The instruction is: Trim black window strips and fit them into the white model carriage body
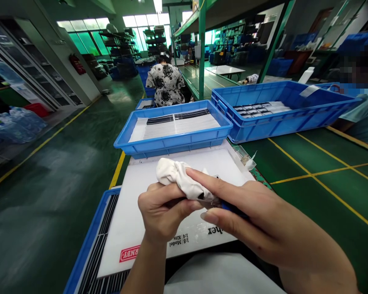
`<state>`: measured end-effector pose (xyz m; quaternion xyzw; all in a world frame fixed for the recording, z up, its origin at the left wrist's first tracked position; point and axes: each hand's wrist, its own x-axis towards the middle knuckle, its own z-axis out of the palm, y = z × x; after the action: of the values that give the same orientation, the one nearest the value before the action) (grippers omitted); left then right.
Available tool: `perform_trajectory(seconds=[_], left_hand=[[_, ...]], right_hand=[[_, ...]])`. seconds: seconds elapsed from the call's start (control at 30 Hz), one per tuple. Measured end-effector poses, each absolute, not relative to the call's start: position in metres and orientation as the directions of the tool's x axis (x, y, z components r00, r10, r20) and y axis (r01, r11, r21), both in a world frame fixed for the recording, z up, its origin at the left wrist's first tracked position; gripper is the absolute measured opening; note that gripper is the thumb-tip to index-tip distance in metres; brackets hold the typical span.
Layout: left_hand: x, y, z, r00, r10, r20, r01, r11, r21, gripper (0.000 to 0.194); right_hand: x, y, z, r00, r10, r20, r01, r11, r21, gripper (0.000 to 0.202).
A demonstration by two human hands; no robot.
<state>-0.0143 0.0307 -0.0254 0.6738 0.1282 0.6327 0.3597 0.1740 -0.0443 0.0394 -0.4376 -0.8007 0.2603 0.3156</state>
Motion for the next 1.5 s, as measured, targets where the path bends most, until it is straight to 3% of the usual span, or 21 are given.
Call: perform_trajectory(seconds=[0.13, 1.0, 1.5], left_hand=[[-0.0125, 0.0316, -0.0235, 0.172, 0.583, 0.794, -0.316, -0.731, 0.604, 0.017], [-0.0121, 0.0267, -0.0285, 0.184, 0.607, 0.773, -0.28, -0.722, 0.633, 0.015], [-0.01, 0.0273, -0.0319, 0.159, 0.598, 0.786, -0.298, -0.73, 0.615, 0.015]], right_hand=[[0.1754, -0.0454, 0.0367, -0.415, 0.866, 0.281, 0.52, 0.479, -0.708, 0.054], [0.1802, -0.0474, 0.034, -0.419, 0.867, 0.271, 0.509, 0.471, -0.721, 0.054], [0.1786, -0.0438, 0.0323, -0.424, 0.872, 0.246, 0.439, 0.435, -0.786, 0.052]])
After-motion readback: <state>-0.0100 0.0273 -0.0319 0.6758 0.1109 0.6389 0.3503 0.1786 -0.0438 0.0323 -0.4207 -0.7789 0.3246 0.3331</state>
